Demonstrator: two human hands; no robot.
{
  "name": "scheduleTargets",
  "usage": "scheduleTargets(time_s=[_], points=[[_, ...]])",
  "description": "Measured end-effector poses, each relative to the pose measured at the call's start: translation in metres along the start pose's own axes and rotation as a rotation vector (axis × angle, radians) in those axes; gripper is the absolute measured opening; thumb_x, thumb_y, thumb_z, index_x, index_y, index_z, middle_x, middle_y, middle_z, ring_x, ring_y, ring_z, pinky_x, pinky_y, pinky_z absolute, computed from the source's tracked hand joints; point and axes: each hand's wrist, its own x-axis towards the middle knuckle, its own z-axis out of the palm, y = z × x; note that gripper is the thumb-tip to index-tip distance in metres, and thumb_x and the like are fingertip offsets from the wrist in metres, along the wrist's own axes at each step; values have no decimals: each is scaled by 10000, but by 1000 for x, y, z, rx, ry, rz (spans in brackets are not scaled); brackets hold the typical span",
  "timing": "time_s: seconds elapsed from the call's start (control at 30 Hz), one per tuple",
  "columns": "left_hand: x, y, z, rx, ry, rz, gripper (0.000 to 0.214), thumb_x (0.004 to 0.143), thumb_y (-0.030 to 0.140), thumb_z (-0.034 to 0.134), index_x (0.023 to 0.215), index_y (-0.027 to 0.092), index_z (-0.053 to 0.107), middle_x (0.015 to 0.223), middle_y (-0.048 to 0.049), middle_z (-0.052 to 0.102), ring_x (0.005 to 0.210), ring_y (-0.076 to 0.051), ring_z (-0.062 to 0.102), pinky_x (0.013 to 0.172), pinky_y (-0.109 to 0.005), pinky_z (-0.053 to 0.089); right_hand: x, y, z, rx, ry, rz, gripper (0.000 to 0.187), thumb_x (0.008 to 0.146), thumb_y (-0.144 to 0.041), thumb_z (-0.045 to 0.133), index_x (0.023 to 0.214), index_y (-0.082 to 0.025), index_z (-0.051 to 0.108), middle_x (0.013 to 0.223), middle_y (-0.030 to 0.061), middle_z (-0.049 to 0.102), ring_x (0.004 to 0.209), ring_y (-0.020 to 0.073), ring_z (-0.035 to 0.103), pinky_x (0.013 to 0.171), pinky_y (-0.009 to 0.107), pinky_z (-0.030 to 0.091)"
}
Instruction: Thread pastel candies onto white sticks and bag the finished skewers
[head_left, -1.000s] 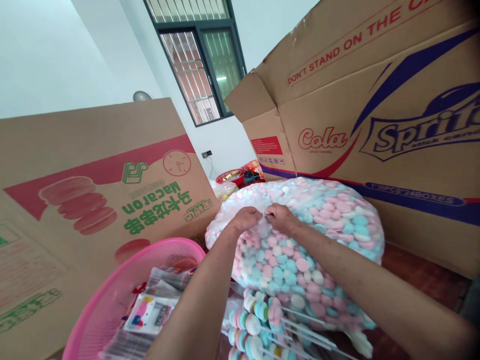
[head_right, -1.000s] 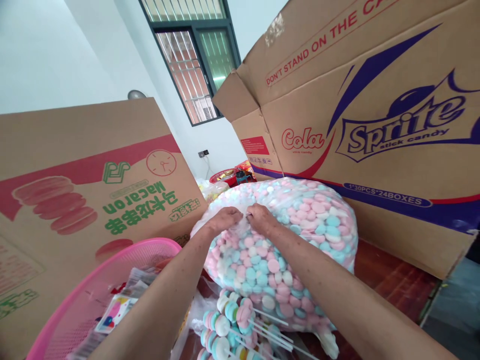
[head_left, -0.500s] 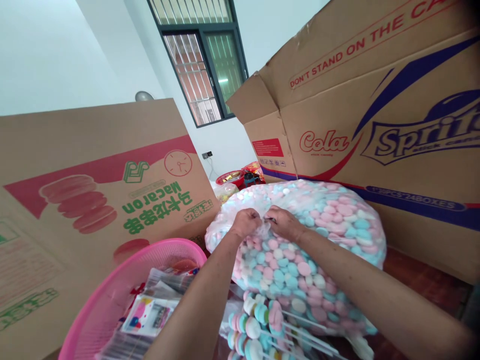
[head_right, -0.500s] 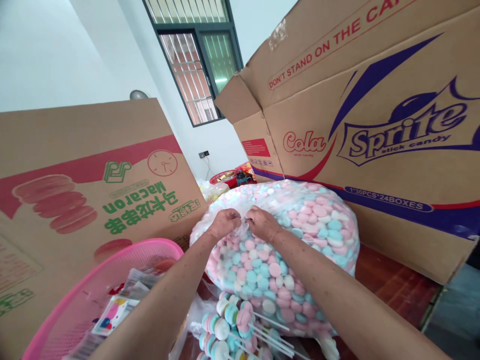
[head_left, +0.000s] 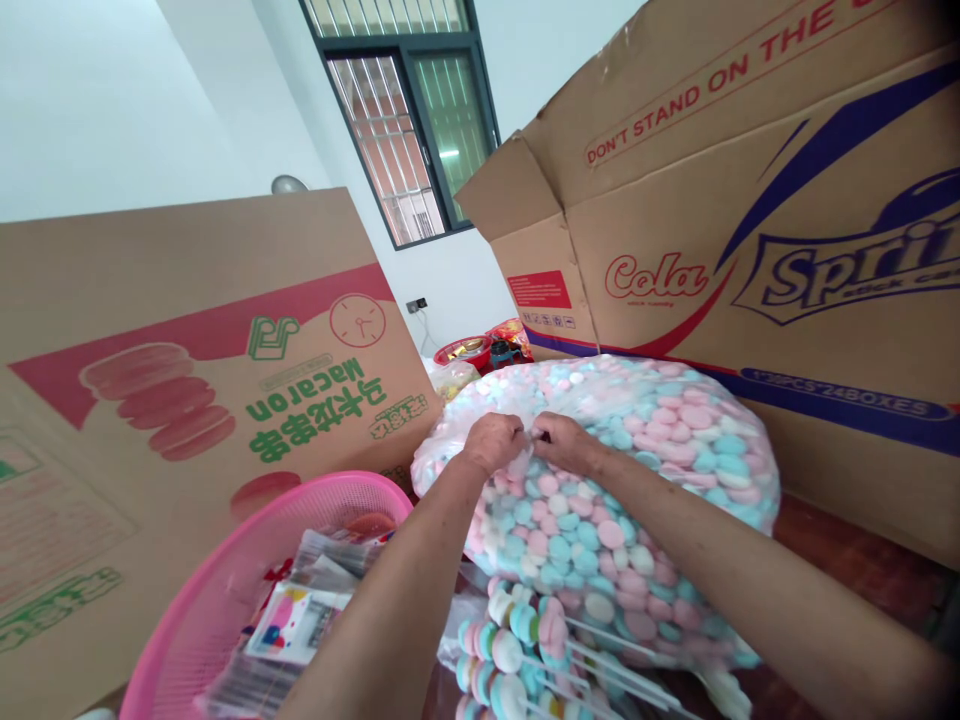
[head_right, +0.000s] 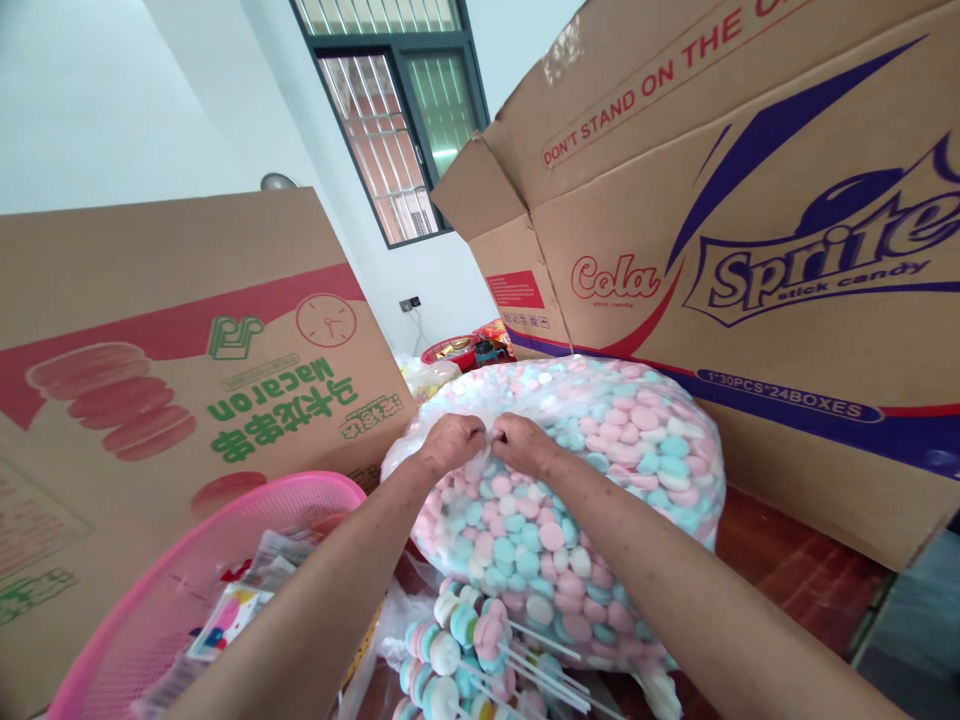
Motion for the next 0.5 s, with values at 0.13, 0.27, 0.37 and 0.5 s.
scheduleTargets(time_s=[0.13,0.27,0.37,0.5], points=[[-4,-7,8,4,37,-28,251,765,169,477,888,171,696,782,-28,699,755,-161,622,736,-232,469,0,2,-1,89,19,36,109,731,-196,472,654,-180,547,629,-19,529,639,119,484,598,213,398],[-7,-8,13,8,62,-13,231,769,172,483,906,172,668,808,-34,690,787,-172,615,760,-251,466,3,5,-2,168,-47,87,180,779,-272,435,632,-187,495,531,-44,472,522,104,470,489,194,385],[-10,-6,15,1,86,8,221,779,168,473,919,168,644,886,-64,679,854,-194,608,805,-279,459,4,5,-3,178,-91,104,123,768,-258,433,671,-196,477,541,-54,487,496,100,479,468,190,386],[-11,-5,19,-30,117,14,217,797,160,446,927,174,619,913,-66,659,886,-193,594,837,-289,451,4,1,-5,113,-122,81,74,740,-210,456,667,-202,465,543,-60,486,518,101,473,493,189,377]])
